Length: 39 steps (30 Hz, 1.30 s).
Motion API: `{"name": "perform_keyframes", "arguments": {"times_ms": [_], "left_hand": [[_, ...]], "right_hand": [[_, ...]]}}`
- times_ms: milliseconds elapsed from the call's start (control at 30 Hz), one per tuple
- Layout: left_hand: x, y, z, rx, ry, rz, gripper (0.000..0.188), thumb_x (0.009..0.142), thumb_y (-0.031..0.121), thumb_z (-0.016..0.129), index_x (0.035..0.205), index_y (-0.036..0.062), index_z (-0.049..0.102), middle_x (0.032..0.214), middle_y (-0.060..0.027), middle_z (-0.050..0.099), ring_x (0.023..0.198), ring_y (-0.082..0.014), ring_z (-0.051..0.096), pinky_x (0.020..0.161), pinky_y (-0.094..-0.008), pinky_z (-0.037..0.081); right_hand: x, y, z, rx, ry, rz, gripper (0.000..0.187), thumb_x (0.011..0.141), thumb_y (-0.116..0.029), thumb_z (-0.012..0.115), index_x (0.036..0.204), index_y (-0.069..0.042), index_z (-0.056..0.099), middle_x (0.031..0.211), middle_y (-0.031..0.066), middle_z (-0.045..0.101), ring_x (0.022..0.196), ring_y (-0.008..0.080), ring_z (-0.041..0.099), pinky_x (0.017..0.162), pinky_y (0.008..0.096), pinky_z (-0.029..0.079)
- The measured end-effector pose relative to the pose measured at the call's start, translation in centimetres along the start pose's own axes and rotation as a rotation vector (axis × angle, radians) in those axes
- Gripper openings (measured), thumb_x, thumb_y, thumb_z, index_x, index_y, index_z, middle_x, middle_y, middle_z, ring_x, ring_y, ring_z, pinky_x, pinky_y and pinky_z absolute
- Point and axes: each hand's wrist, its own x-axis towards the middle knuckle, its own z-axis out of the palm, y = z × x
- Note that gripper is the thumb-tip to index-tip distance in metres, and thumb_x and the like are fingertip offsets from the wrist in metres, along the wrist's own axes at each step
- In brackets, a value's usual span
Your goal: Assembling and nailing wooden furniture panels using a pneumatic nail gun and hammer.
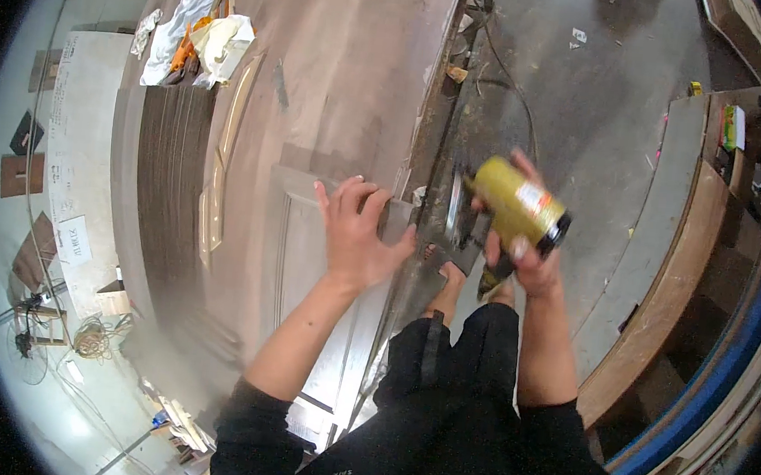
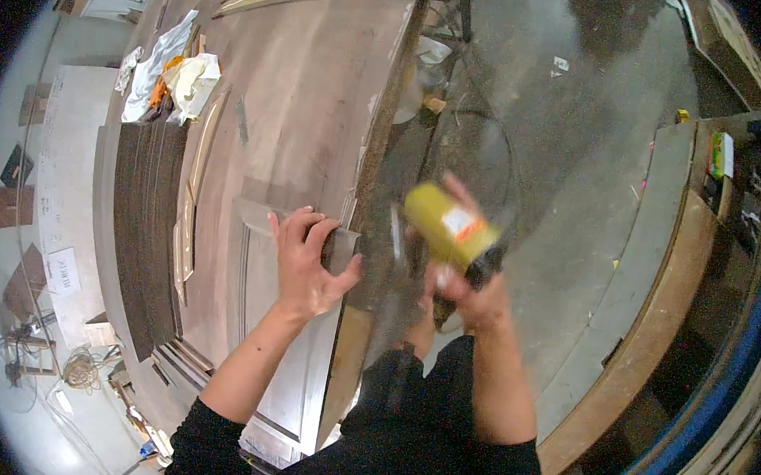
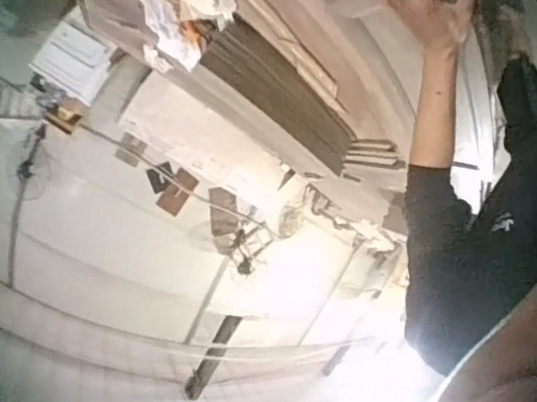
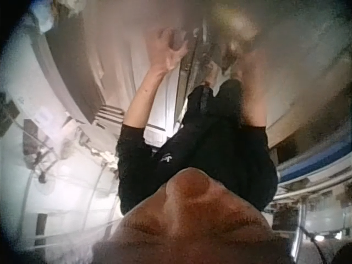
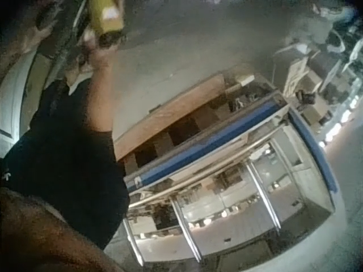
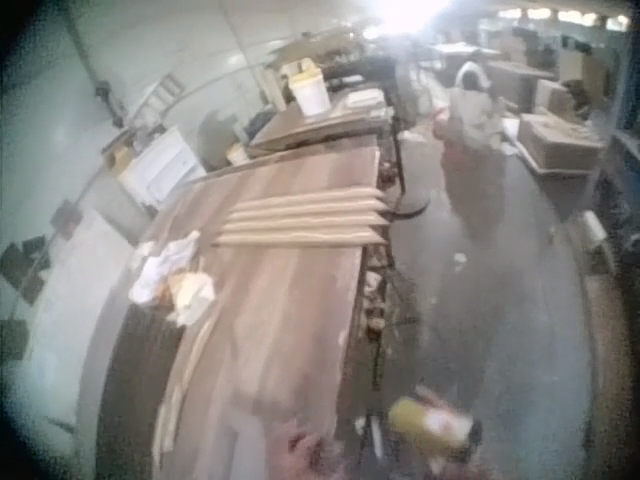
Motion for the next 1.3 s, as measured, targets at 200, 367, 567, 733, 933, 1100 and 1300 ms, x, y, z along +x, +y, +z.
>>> {"name": "perform_keyframes", "arguments": {"times_ms": [200, 367, 567, 733, 933, 1100, 1300], "left_hand": [[-0.1, -0.1, -0.2, 0.033, -0.034, -0.011, 0.056, 0.066, 0.027, 0.082, 0.114, 0.0062, 0.063, 0.119, -0.0142, 0.054, 0.123, -0.0384, 0.05, 0.116, -0.0673, 0.016], [-0.1, -0.5, 0.0, 0.068, -0.066, 0.018, 0.056, 0.067, 0.025, 0.082, 0.116, 0.007, 0.062, 0.119, -0.0139, 0.053, 0.122, -0.0375, 0.051, 0.117, -0.0641, 0.016], [0.0, -0.4, 0.2, 0.052, -0.062, 0.016, 0.054, 0.067, 0.02, 0.081, 0.116, 0.0073, 0.061, 0.12, -0.0144, 0.053, 0.12, -0.0366, 0.053, 0.119, -0.0602, 0.017], [-0.1, -0.4, -0.1, 0.05, -0.07, 0.016, 0.053, 0.068, 0.021, 0.081, 0.116, 0.0074, 0.062, 0.121, -0.0142, 0.053, 0.122, -0.0364, 0.052, 0.119, -0.0615, 0.015], [-0.1, -0.5, -0.2, 0.061, -0.075, 0.02, 0.053, 0.068, 0.022, 0.081, 0.116, 0.0073, 0.062, 0.121, -0.0141, 0.053, 0.124, -0.0365, 0.051, 0.119, -0.0635, 0.013], [-0.1, -0.4, -0.1, 0.062, -0.081, 0.012, 0.054, 0.068, 0.023, 0.081, 0.116, 0.0074, 0.062, 0.119, -0.0137, 0.052, 0.124, -0.0365, 0.051, 0.12, -0.0641, 0.012], [0.0, -0.2, 0.2, 0.044, -0.076, 0.01, 0.053, 0.068, 0.024, 0.081, 0.115, 0.0073, 0.062, 0.119, -0.0132, 0.052, 0.124, -0.0365, 0.05, 0.119, -0.0646, 0.012]], "right_hand": [[-5.6, 7.7, -0.9, 0.296, 0.022, 0.196, 0.112, 0.064, -0.031, 0.085, 0.154, 0.0, 0.026, 0.111, 0.0282, 0.064, 0.053, 0.0174, 0.058, 0.052, 0.0239, 0.047], [-5.8, 10.7, -0.8, 0.427, 0.01, 0.157, 0.109, 0.066, -0.031, 0.083, 0.154, 0.003, 0.028, 0.12, 0.0181, 0.065, 0.061, 0.0142, 0.063, 0.064, 0.0273, 0.055], [-5.5, 11.8, -1.1, 0.396, -0.046, 0.086, 0.101, 0.068, -0.027, 0.08, 0.151, 0.006, 0.034, 0.126, 0.0116, 0.063, 0.063, 0.0096, 0.062, 0.092, 0.0342, 0.058], [-5.4, 11.6, -1.3, 0.37, -0.063, 0.087, 0.102, 0.069, -0.026, 0.08, 0.153, 0.003, 0.031, 0.127, 0.0106, 0.063, 0.07, 0.009, 0.063, 0.089, 0.0327, 0.058], [-5.5, 11.9, -1.3, 0.416, -0.075, 0.112, 0.103, 0.07, -0.025, 0.08, 0.154, 0.004, 0.029, 0.129, 0.0147, 0.063, 0.087, 0.0143, 0.068, 0.065, 0.0225, 0.052], [-5.5, 11.3, -1.4, 0.425, -0.09, 0.135, 0.102, 0.071, -0.024, 0.08, 0.154, 0.004, 0.029, 0.13, 0.017, 0.063, 0.092, 0.0154, 0.069, 0.059, 0.0213, 0.051], [-6.2, 12.1, -2.3, 0.389, -0.09, 0.134, 0.108, 0.068, -0.023, 0.081, 0.157, 0.001, 0.024, 0.125, 0.0201, 0.065, 0.069, 0.014, 0.066, 0.057, 0.0227, 0.049]]}}
